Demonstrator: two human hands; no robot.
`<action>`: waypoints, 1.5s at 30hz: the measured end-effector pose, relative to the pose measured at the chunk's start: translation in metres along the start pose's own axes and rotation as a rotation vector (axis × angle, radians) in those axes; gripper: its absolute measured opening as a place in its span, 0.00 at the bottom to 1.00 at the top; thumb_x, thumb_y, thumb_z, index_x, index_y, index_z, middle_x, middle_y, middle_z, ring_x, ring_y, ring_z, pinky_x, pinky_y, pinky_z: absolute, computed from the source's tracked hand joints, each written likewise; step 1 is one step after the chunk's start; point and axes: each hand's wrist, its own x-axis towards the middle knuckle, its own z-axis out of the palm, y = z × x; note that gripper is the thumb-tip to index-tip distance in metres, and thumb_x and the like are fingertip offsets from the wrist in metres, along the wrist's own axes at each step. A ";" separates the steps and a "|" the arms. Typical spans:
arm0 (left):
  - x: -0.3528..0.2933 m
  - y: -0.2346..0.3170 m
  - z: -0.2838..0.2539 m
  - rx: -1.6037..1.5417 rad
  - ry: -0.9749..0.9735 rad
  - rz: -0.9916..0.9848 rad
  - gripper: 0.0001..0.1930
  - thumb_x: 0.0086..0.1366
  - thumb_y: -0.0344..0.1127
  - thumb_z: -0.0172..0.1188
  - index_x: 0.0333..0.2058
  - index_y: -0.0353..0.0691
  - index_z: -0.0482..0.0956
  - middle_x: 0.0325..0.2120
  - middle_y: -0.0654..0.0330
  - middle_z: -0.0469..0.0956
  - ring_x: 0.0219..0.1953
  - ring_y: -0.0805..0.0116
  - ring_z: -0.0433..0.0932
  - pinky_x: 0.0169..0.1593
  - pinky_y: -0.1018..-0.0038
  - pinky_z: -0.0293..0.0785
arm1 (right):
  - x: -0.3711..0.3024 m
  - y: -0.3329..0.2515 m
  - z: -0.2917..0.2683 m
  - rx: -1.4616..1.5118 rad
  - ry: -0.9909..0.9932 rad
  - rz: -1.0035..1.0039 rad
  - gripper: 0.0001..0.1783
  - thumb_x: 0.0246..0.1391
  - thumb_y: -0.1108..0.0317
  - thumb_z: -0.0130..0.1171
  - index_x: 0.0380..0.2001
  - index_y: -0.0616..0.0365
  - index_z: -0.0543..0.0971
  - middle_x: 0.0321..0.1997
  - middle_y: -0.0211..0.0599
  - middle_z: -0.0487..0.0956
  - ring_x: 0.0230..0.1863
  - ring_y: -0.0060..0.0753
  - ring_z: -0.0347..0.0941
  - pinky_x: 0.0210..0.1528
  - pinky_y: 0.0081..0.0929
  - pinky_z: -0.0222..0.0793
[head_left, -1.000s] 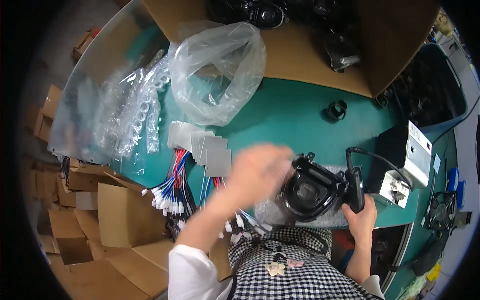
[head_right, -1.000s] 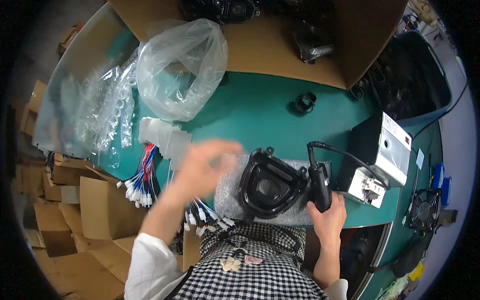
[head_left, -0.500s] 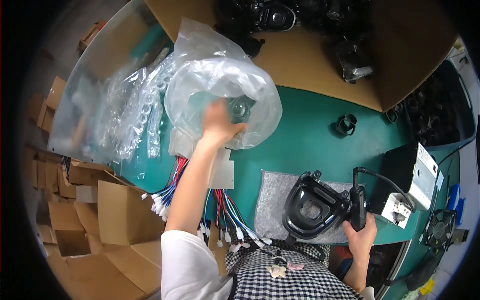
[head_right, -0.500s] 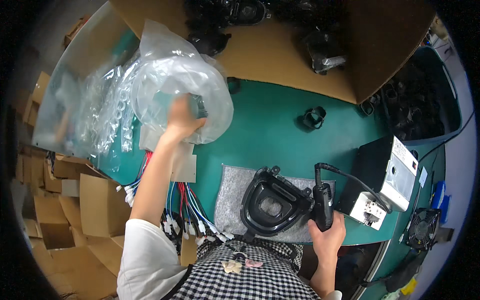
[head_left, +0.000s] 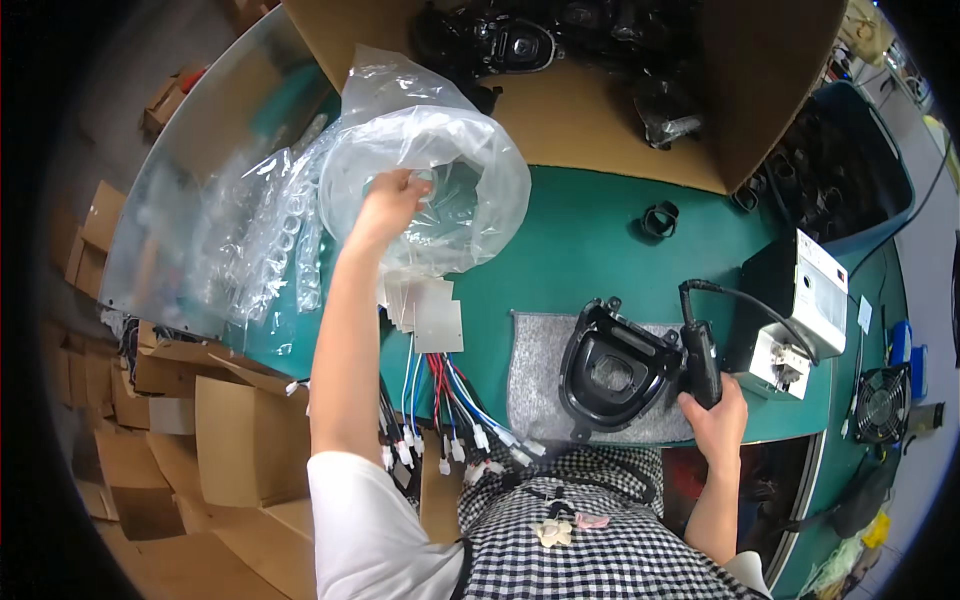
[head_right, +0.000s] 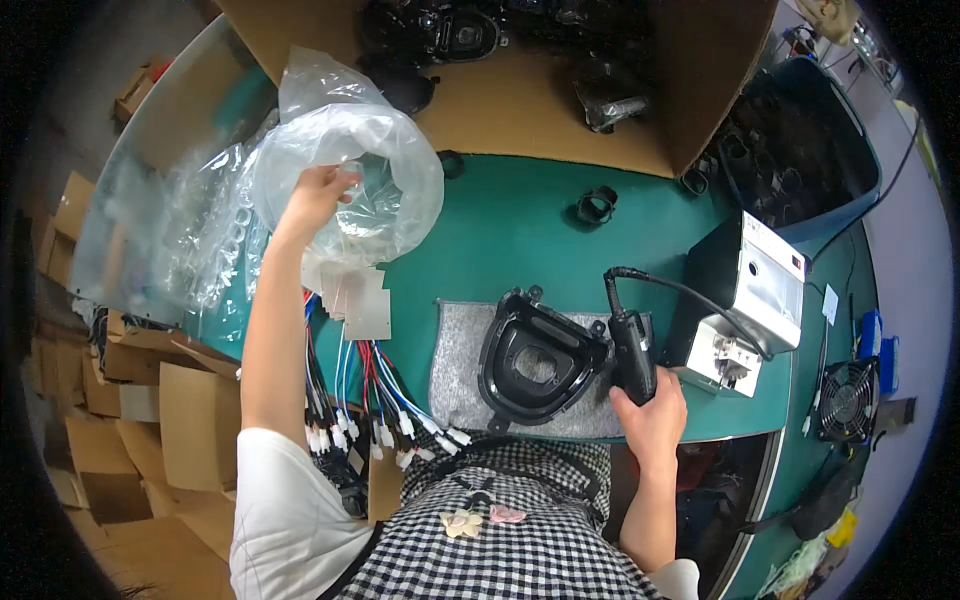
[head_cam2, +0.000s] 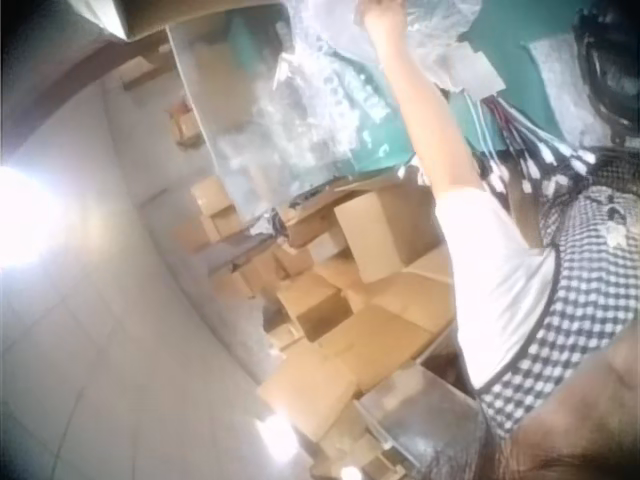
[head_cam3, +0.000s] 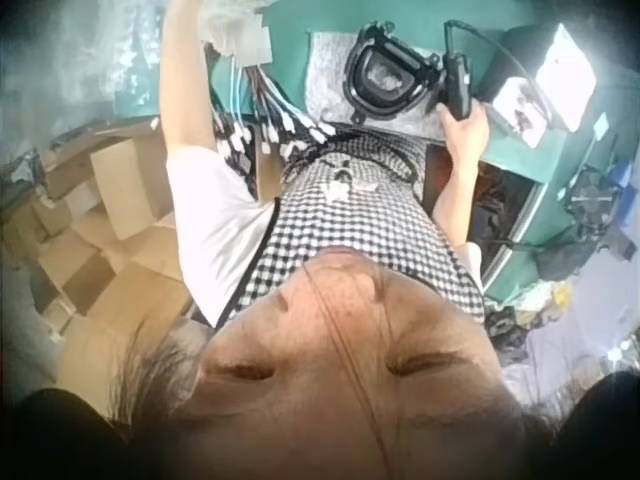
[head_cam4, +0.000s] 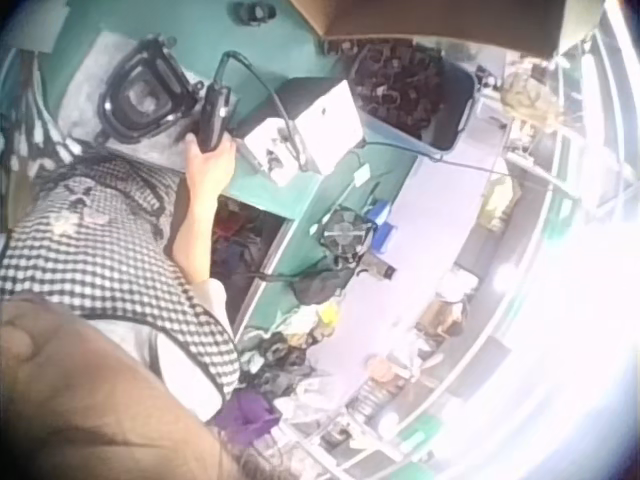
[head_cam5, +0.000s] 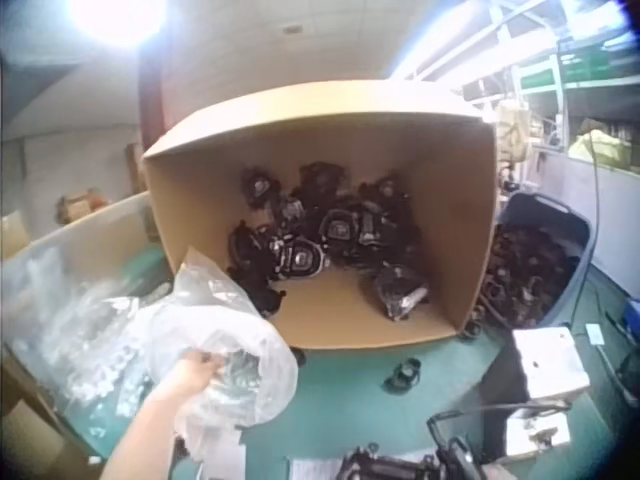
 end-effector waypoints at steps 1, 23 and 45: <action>-0.021 0.010 -0.005 -0.046 -0.019 0.065 0.20 0.60 0.30 0.51 0.52 0.34 0.72 0.35 0.61 0.79 0.37 0.76 0.73 0.42 0.78 0.70 | 0.000 0.002 -0.001 -0.002 -0.021 0.018 0.27 0.33 0.61 0.69 0.38 0.64 0.75 0.39 0.49 0.76 0.42 0.54 0.73 0.44 0.41 0.67; -0.146 0.061 0.175 0.464 -0.291 0.833 0.07 0.46 0.32 0.67 0.21 0.41 0.76 0.51 0.56 0.73 0.63 0.55 0.58 0.65 0.48 0.45 | 0.000 -0.001 -0.006 -0.037 -0.049 0.026 0.31 0.36 0.56 0.69 0.42 0.65 0.75 0.39 0.48 0.76 0.40 0.52 0.75 0.42 0.42 0.71; -0.173 0.035 0.131 -0.006 -0.062 0.363 0.12 0.52 0.38 0.65 0.32 0.39 0.75 0.39 0.56 0.75 0.48 0.55 0.70 0.61 0.53 0.52 | -0.020 -0.024 -0.048 0.666 0.041 0.080 0.16 0.37 0.70 0.64 0.32 0.64 0.75 0.25 0.27 0.73 0.27 0.19 0.66 0.32 0.21 0.65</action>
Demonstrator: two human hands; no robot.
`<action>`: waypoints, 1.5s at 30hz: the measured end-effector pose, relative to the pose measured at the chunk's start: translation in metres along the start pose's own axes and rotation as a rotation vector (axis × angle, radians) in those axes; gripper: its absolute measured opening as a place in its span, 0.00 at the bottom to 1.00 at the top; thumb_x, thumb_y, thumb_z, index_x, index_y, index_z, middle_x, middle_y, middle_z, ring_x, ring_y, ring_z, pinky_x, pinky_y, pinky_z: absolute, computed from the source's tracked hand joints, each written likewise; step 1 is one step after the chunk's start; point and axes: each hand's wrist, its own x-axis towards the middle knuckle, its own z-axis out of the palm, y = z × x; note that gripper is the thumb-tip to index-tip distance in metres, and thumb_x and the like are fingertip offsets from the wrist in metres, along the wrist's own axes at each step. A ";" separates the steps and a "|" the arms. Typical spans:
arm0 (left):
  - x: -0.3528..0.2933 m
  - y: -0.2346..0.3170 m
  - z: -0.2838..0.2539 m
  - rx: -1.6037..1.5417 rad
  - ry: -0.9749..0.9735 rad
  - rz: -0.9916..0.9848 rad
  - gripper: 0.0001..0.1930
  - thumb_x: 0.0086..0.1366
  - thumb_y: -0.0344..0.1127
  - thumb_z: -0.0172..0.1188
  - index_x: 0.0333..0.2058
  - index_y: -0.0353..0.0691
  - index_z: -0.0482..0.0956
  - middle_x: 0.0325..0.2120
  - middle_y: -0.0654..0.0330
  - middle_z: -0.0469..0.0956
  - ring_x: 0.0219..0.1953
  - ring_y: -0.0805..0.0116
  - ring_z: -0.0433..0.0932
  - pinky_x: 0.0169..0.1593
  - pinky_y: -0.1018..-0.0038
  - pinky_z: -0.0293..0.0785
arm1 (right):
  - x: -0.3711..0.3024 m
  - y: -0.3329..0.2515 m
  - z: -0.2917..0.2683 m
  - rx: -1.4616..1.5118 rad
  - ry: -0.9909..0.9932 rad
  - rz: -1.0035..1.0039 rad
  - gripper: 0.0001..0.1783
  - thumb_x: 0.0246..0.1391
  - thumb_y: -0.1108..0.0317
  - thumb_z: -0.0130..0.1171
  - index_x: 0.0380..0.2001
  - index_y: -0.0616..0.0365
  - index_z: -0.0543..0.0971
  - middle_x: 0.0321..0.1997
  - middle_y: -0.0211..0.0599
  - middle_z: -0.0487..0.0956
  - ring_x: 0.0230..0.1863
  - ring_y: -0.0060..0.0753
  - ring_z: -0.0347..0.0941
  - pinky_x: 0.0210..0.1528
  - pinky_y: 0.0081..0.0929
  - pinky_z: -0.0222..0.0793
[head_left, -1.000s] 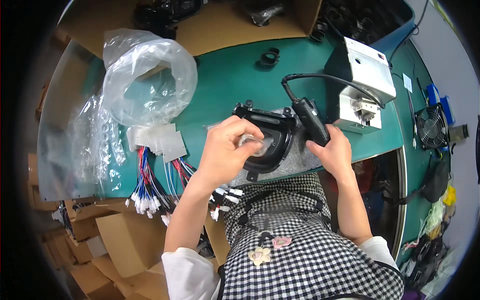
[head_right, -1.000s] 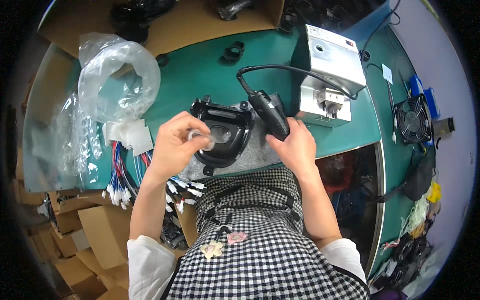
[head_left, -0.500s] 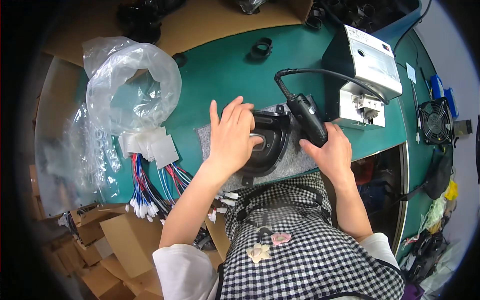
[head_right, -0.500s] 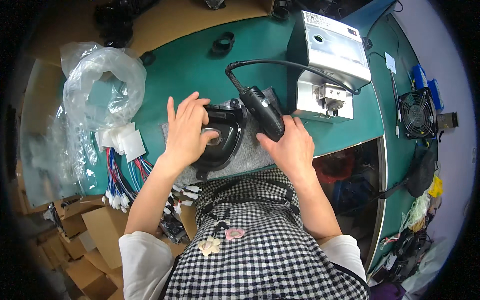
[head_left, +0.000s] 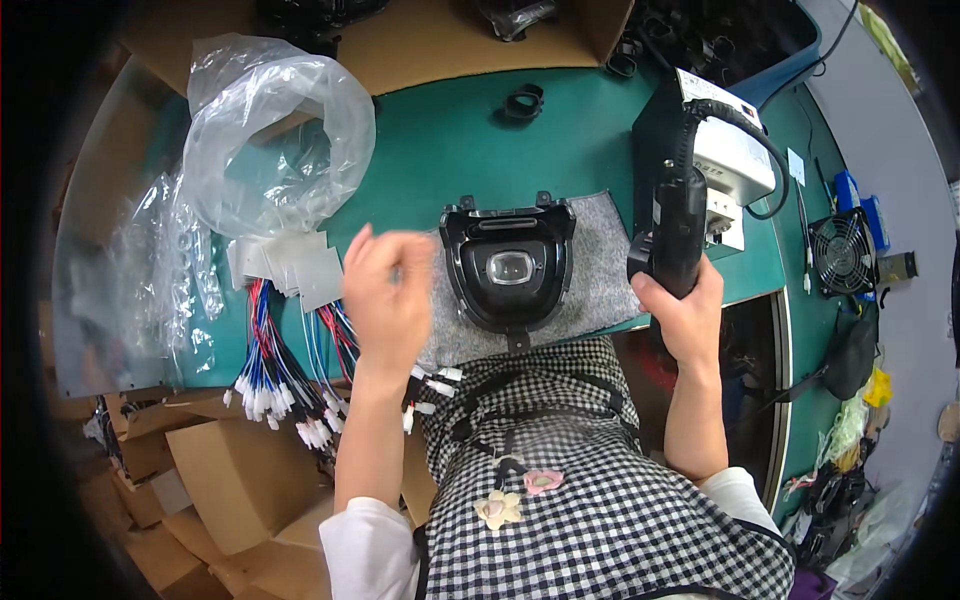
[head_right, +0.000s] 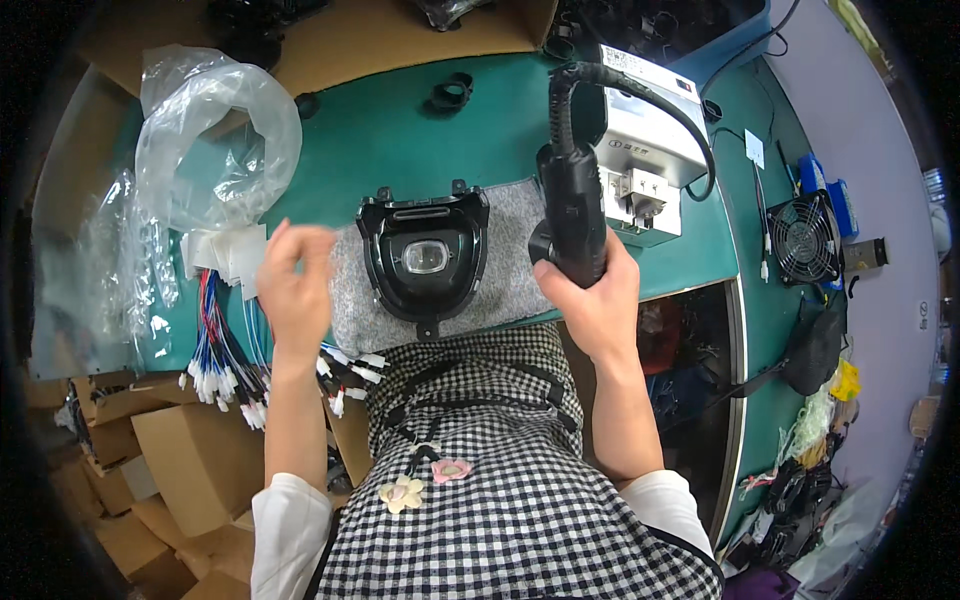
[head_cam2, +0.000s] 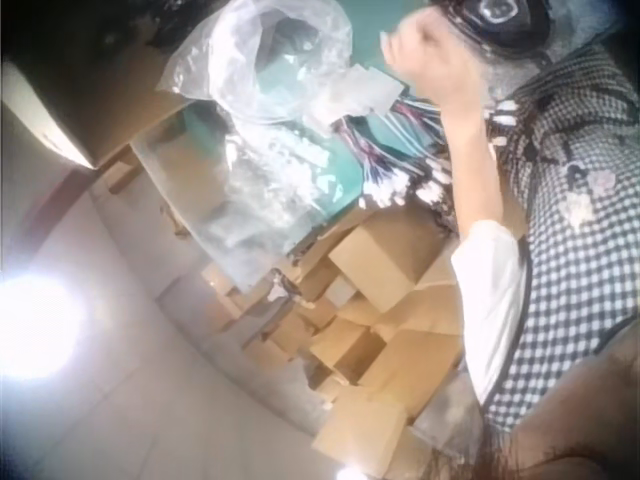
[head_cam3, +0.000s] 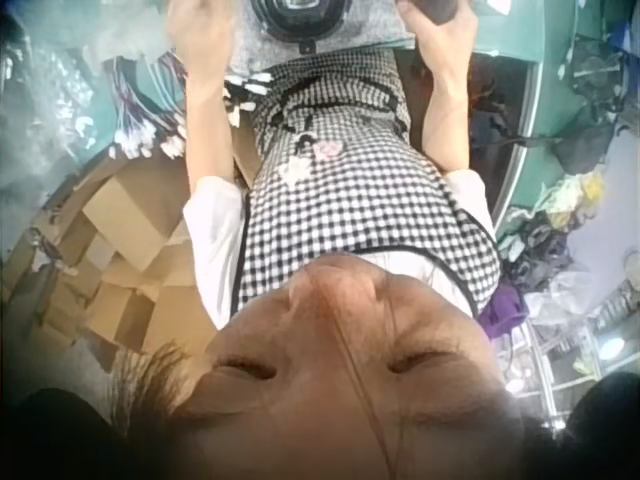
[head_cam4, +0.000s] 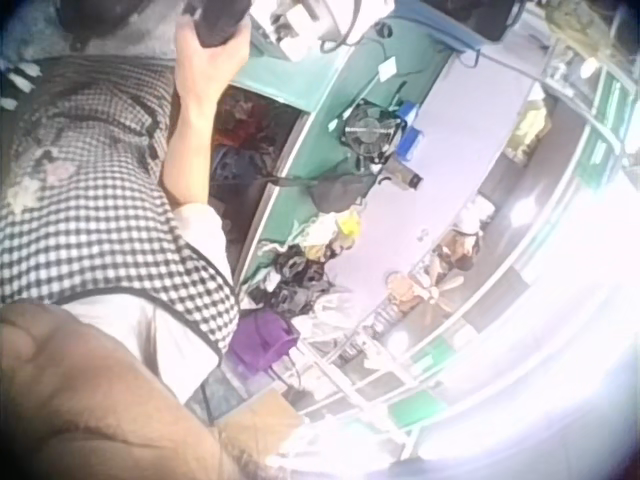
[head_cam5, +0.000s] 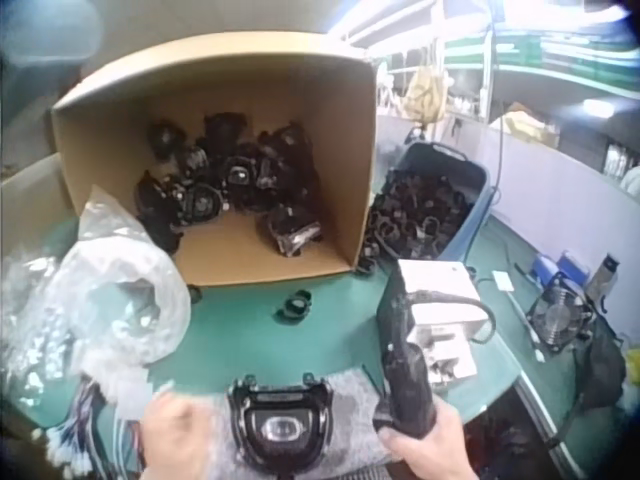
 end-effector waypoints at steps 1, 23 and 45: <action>-0.012 -0.010 -0.010 -0.119 0.000 -0.239 0.13 0.53 0.40 0.64 0.33 0.39 0.76 0.39 0.56 0.76 0.47 0.55 0.70 0.61 0.53 0.53 | -0.002 -0.004 0.001 -0.024 -0.008 -0.017 0.17 0.36 0.70 0.64 0.33 0.64 0.75 0.25 0.28 0.73 0.27 0.19 0.66 0.33 0.21 0.65; -0.051 0.001 0.048 0.282 -0.214 -0.031 0.39 0.48 0.56 0.64 0.55 0.41 0.67 0.60 0.44 0.55 0.65 0.41 0.46 0.61 0.39 0.32 | 0.018 -0.019 0.082 -0.516 -0.460 -0.362 0.24 0.34 0.70 0.65 0.41 0.60 0.75 0.38 0.39 0.75 0.34 0.51 0.75 0.35 0.38 0.72; -0.018 0.005 0.067 0.156 0.054 0.223 0.24 0.41 0.45 0.70 0.38 0.40 0.81 0.32 0.62 0.74 0.40 0.62 0.70 0.51 0.66 0.56 | -0.013 0.011 0.039 -0.096 -0.405 0.181 0.31 0.36 0.71 0.65 0.48 0.65 0.72 0.35 0.36 0.78 0.34 0.24 0.72 0.40 0.22 0.68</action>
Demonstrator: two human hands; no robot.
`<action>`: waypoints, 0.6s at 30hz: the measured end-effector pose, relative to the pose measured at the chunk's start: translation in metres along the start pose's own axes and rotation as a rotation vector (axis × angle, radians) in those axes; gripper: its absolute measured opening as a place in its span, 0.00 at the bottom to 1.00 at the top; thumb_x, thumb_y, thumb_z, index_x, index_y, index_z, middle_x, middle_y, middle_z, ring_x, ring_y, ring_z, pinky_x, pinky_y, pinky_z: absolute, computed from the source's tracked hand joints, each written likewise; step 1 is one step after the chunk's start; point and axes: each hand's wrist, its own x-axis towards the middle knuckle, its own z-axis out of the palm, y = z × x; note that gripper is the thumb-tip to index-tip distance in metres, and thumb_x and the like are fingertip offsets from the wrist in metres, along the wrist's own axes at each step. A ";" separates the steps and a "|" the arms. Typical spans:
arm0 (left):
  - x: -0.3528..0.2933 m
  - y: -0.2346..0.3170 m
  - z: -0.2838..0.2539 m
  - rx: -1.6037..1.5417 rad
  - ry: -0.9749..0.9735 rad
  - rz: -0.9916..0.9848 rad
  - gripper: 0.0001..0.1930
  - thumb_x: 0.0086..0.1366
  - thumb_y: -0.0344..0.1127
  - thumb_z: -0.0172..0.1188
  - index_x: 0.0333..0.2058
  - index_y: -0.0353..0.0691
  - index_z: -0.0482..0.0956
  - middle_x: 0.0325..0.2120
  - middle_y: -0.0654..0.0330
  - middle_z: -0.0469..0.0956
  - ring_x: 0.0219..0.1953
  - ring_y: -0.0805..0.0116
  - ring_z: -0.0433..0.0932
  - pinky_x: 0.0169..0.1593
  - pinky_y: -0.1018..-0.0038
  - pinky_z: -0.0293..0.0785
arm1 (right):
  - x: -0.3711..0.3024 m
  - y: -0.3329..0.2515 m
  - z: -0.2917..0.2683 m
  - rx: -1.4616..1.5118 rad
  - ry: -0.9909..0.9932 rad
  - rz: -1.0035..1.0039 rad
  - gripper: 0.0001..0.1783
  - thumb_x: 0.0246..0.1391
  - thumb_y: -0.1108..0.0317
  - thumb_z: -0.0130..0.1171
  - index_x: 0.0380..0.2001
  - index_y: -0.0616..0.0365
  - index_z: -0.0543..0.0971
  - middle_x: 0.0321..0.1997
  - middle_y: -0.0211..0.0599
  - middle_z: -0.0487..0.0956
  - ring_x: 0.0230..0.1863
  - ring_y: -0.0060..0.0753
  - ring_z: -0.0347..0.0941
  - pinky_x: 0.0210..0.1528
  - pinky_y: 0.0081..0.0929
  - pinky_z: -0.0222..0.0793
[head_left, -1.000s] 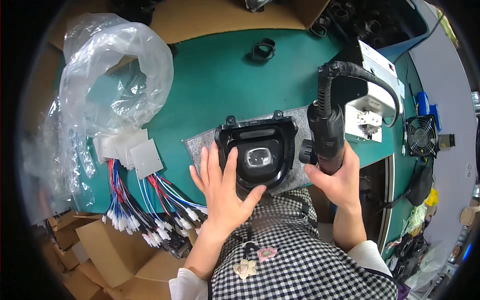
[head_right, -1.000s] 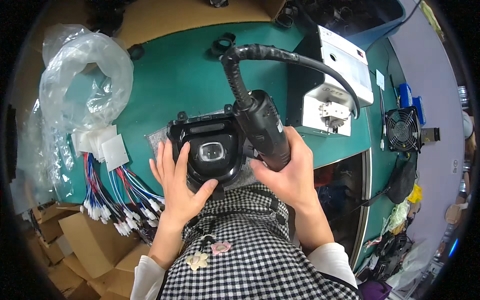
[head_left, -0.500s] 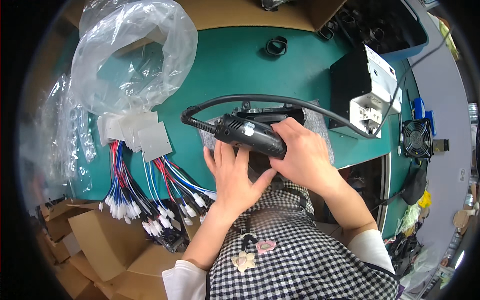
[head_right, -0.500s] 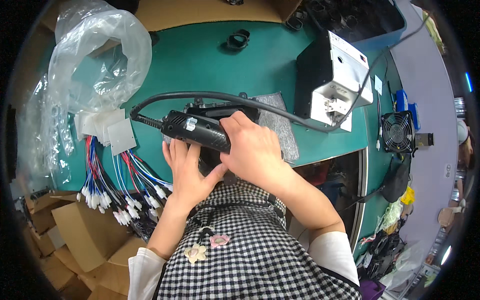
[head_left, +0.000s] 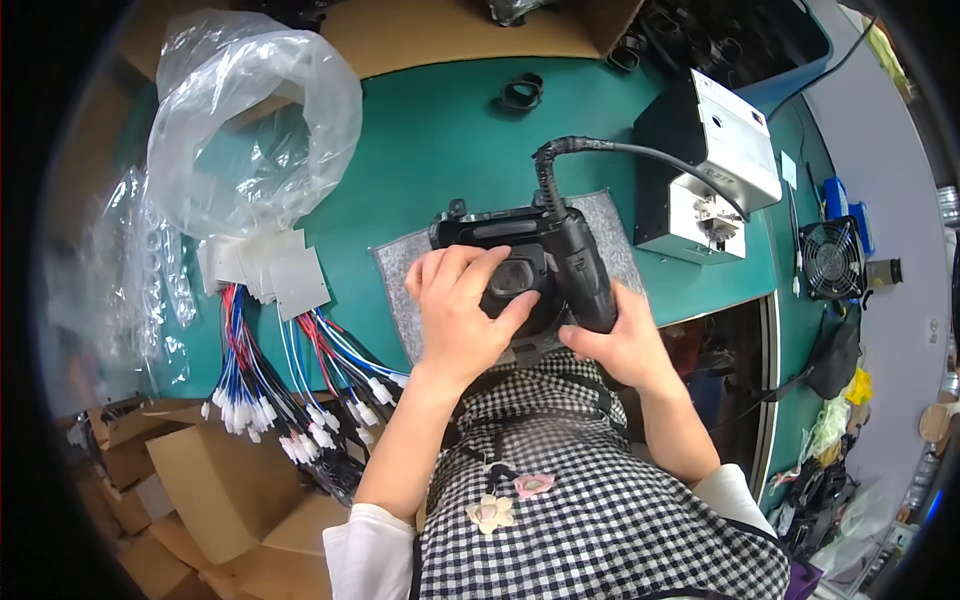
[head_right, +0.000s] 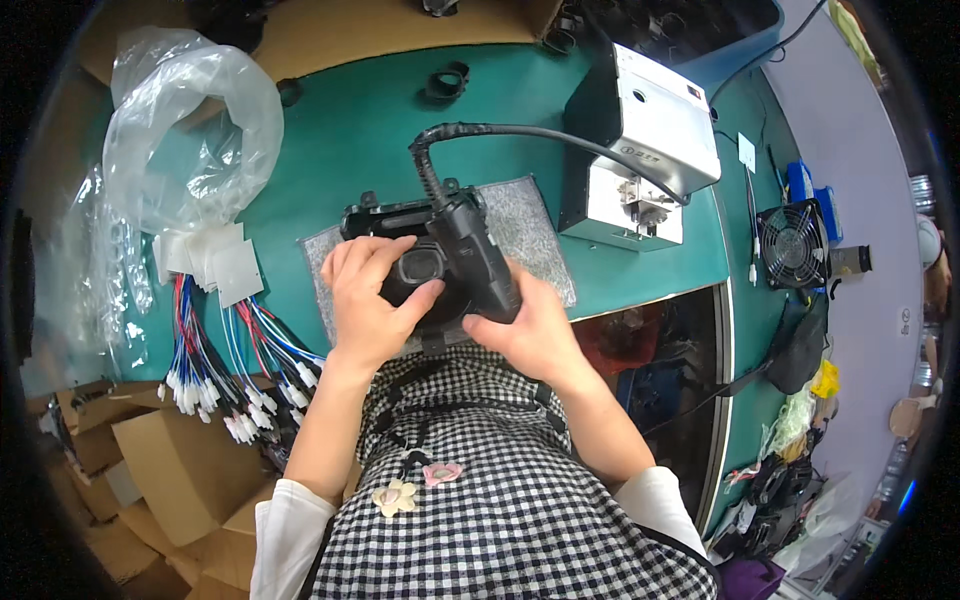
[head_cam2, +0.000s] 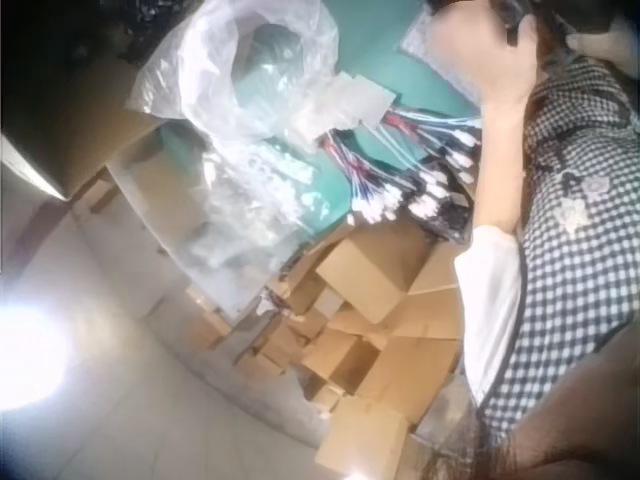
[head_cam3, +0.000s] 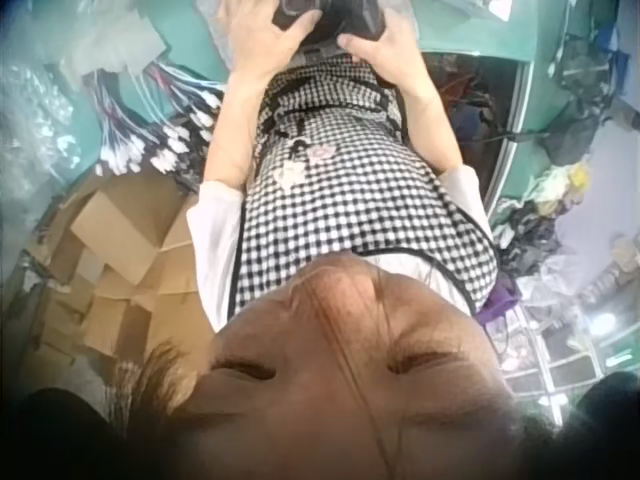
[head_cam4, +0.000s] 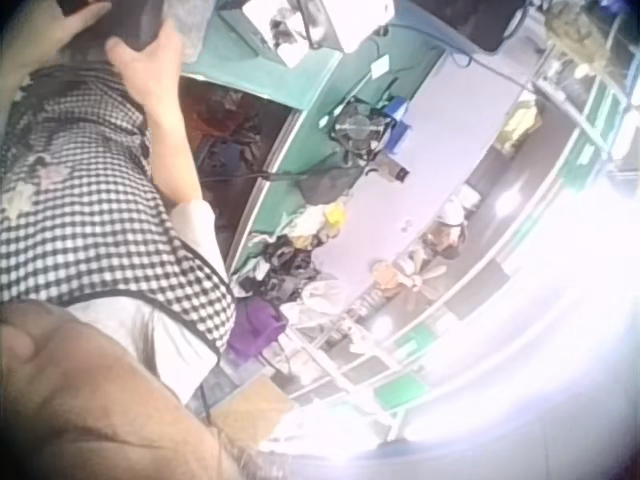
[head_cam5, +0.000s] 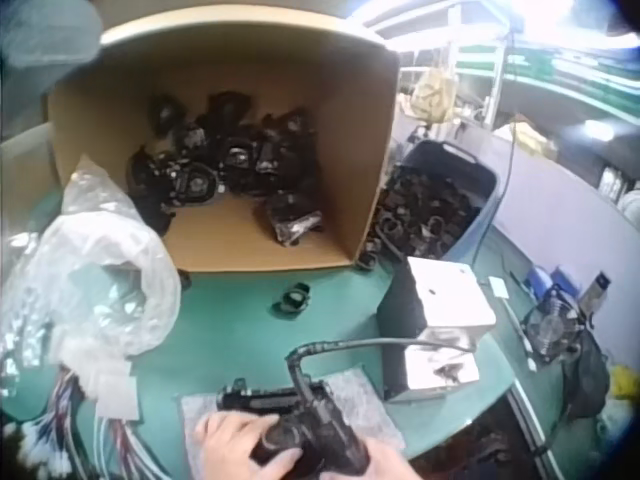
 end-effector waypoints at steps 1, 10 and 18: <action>0.000 0.000 -0.001 -0.018 -0.021 -0.012 0.24 0.40 0.45 0.70 0.38 0.40 0.81 0.31 0.62 0.74 0.39 0.63 0.70 0.51 0.67 0.56 | -0.001 -0.001 0.002 0.003 -0.007 0.032 0.33 0.37 0.70 0.65 0.51 0.64 0.71 0.38 0.36 0.79 0.39 0.25 0.73 0.45 0.24 0.68; 0.000 0.000 -0.007 0.030 -0.022 0.025 0.23 0.40 0.44 0.70 0.37 0.40 0.81 0.31 0.63 0.73 0.39 0.63 0.69 0.51 0.66 0.56 | 0.009 0.015 0.005 0.288 -0.018 0.010 0.27 0.40 0.76 0.64 0.47 0.66 0.70 0.26 0.32 0.75 0.19 0.18 0.70 0.21 0.18 0.67; 0.000 -0.006 -0.006 0.043 -0.066 0.061 0.24 0.43 0.44 0.69 0.40 0.41 0.81 0.34 0.62 0.75 0.43 0.63 0.70 0.56 0.63 0.54 | 0.012 0.012 0.010 0.161 0.006 0.023 0.25 0.40 0.73 0.65 0.44 0.68 0.72 0.26 0.32 0.73 0.18 0.18 0.69 0.20 0.17 0.67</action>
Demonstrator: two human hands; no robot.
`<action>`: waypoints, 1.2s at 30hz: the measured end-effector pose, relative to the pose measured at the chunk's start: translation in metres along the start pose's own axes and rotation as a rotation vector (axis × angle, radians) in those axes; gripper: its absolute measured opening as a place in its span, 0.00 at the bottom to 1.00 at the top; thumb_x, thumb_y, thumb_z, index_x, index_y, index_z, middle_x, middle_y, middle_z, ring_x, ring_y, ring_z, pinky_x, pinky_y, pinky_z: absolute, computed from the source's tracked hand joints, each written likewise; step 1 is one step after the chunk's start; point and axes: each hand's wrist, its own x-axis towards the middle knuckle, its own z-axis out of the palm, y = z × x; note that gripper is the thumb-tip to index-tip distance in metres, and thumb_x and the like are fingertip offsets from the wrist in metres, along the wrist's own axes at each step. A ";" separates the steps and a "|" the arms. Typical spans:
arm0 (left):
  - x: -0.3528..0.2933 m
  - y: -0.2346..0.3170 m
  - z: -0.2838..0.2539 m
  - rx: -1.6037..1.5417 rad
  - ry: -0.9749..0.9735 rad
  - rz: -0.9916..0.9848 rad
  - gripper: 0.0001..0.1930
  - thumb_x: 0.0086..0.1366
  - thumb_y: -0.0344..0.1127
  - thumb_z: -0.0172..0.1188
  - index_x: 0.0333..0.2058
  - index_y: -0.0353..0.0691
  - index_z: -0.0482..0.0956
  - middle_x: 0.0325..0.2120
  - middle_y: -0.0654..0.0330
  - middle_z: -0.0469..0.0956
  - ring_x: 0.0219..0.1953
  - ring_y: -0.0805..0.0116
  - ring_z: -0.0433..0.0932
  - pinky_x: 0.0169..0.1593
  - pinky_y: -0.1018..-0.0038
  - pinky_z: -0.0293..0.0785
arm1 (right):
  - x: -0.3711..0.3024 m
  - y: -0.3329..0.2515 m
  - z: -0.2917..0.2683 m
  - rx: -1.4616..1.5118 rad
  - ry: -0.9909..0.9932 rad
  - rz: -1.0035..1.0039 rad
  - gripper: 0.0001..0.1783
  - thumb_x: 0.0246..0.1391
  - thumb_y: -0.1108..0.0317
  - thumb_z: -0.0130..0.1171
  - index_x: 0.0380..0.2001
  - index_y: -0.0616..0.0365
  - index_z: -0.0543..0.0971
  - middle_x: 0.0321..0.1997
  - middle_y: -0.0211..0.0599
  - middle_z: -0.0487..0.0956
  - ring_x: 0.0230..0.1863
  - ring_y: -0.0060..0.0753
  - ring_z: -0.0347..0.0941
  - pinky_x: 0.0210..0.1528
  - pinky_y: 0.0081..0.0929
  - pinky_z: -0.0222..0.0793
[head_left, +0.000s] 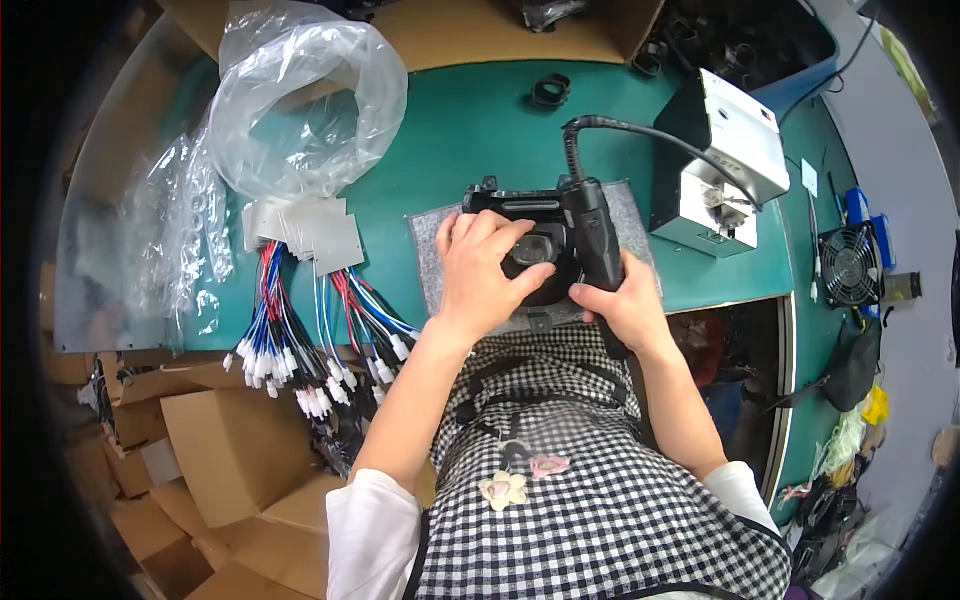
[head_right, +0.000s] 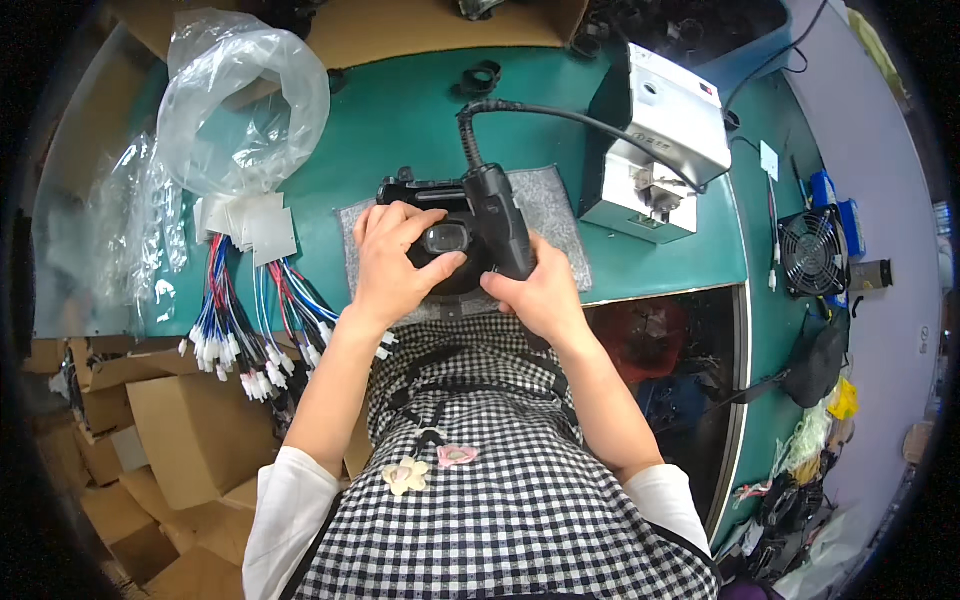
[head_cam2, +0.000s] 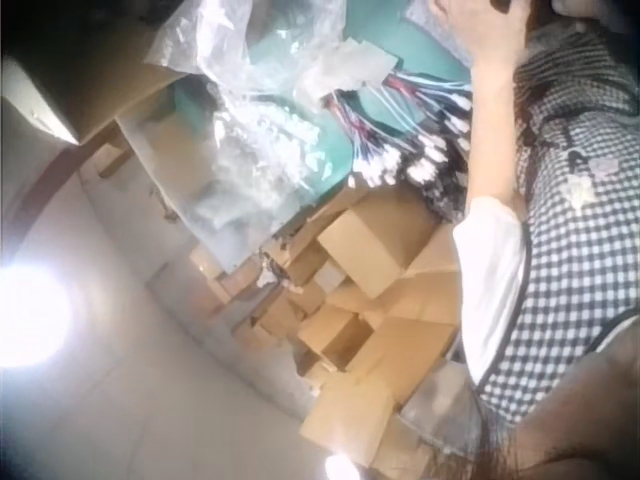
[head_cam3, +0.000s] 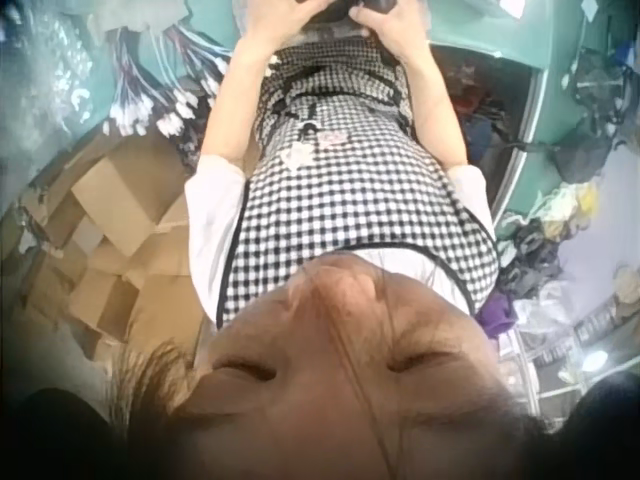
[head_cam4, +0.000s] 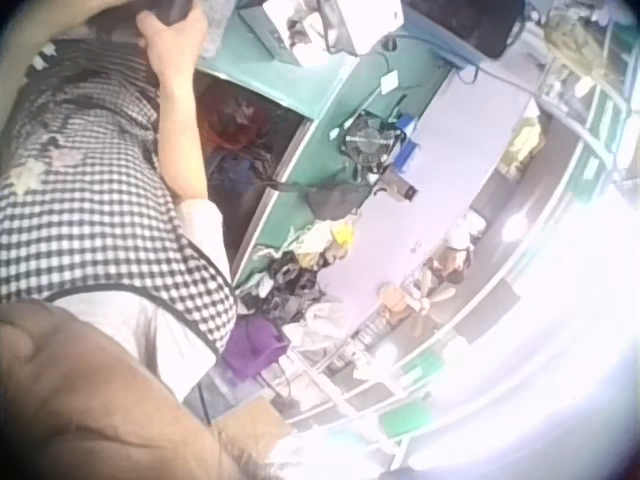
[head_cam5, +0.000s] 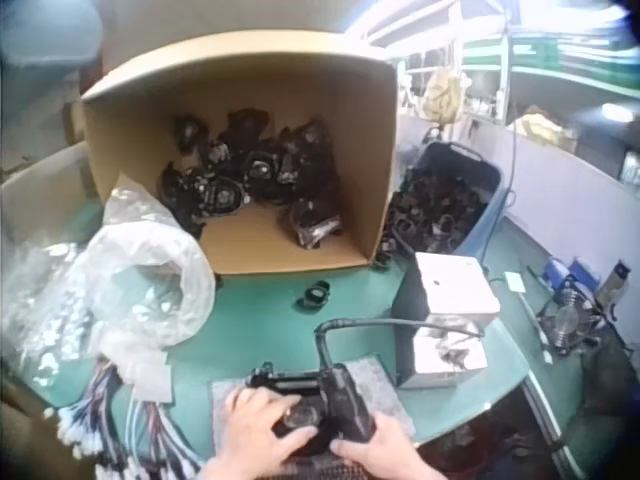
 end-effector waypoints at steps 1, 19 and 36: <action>-0.001 0.001 0.000 0.006 0.003 -0.014 0.24 0.43 0.44 0.69 0.40 0.41 0.81 0.34 0.62 0.75 0.43 0.63 0.70 0.56 0.62 0.54 | 0.001 0.001 0.000 0.010 -0.022 -0.008 0.26 0.40 0.73 0.65 0.45 0.68 0.71 0.27 0.33 0.74 0.18 0.18 0.69 0.20 0.18 0.67; -0.007 -0.104 -0.134 0.728 -0.185 -0.229 0.32 0.33 0.44 0.71 0.39 0.36 0.75 0.43 0.52 0.71 0.47 0.51 0.69 0.47 0.55 0.65 | -0.033 -0.058 -0.106 0.406 0.448 -0.945 0.42 0.43 0.73 0.59 0.61 0.72 0.53 0.21 0.38 0.74 0.20 0.29 0.72 0.27 0.26 0.70; -0.018 0.016 -0.092 -0.571 0.100 -0.254 0.44 0.37 0.53 0.69 0.50 0.26 0.70 0.46 0.54 0.70 0.49 0.60 0.70 0.53 0.70 0.63 | 0.033 -0.046 -0.154 0.063 -0.066 -1.182 0.46 0.46 0.67 0.61 0.63 0.67 0.49 0.19 0.38 0.72 0.22 0.34 0.71 0.29 0.33 0.69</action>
